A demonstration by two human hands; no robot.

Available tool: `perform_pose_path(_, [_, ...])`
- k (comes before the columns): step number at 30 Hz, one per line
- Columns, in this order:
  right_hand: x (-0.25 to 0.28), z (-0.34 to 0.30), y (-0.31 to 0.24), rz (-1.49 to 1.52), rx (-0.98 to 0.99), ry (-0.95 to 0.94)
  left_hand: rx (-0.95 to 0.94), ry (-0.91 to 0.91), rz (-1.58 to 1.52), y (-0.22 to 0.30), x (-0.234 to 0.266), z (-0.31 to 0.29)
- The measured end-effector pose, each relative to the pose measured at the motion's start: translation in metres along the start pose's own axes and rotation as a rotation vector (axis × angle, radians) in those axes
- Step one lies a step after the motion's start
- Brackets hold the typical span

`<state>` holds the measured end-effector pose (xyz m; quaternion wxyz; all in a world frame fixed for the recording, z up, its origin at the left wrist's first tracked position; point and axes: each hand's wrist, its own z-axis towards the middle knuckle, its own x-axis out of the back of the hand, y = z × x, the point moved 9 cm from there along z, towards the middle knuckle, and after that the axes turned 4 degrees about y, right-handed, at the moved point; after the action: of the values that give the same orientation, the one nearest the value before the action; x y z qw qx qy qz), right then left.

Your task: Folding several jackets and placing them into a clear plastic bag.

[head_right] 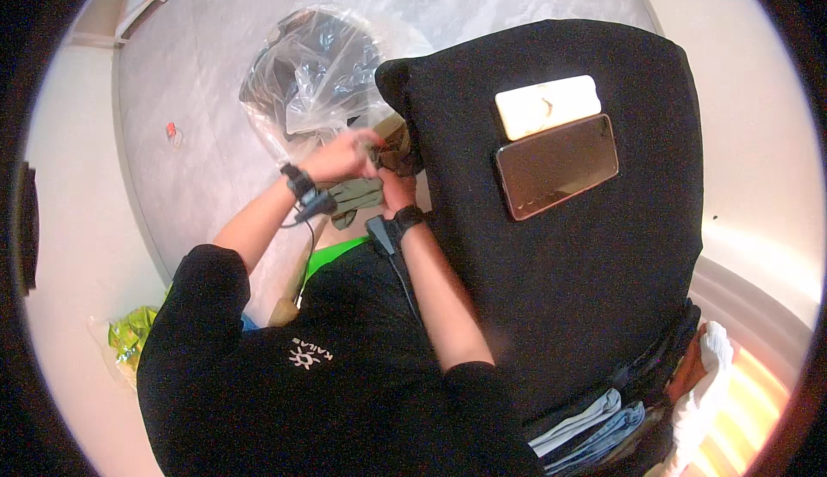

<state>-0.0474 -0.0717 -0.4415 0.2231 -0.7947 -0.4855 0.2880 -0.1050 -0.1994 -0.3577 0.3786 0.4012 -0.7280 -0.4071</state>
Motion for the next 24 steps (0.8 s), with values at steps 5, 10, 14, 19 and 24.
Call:
perform_pose_path(5, [0.014,0.022,0.001,-0.257,0.146,0.004,0.127,-0.096,0.525,-0.100,0.030,0.089])
perform_pose_path(10, [0.016,-0.003,-0.021,-0.241,0.127,0.070,0.400,0.038,0.884,-0.117,0.016,0.099])
perform_pose_path(14, [0.009,-0.025,-0.041,-0.361,0.078,0.130,0.266,0.534,1.032,-0.109,0.054,0.094])
perform_pose_path(19, [0.026,0.004,-0.011,-0.319,-0.126,0.042,0.306,0.906,0.999,-0.089,0.116,0.073])
perform_pose_path(24, [-0.014,0.008,-0.029,-0.419,0.025,-0.204,0.032,1.113,1.142,-0.030,0.154,0.022])
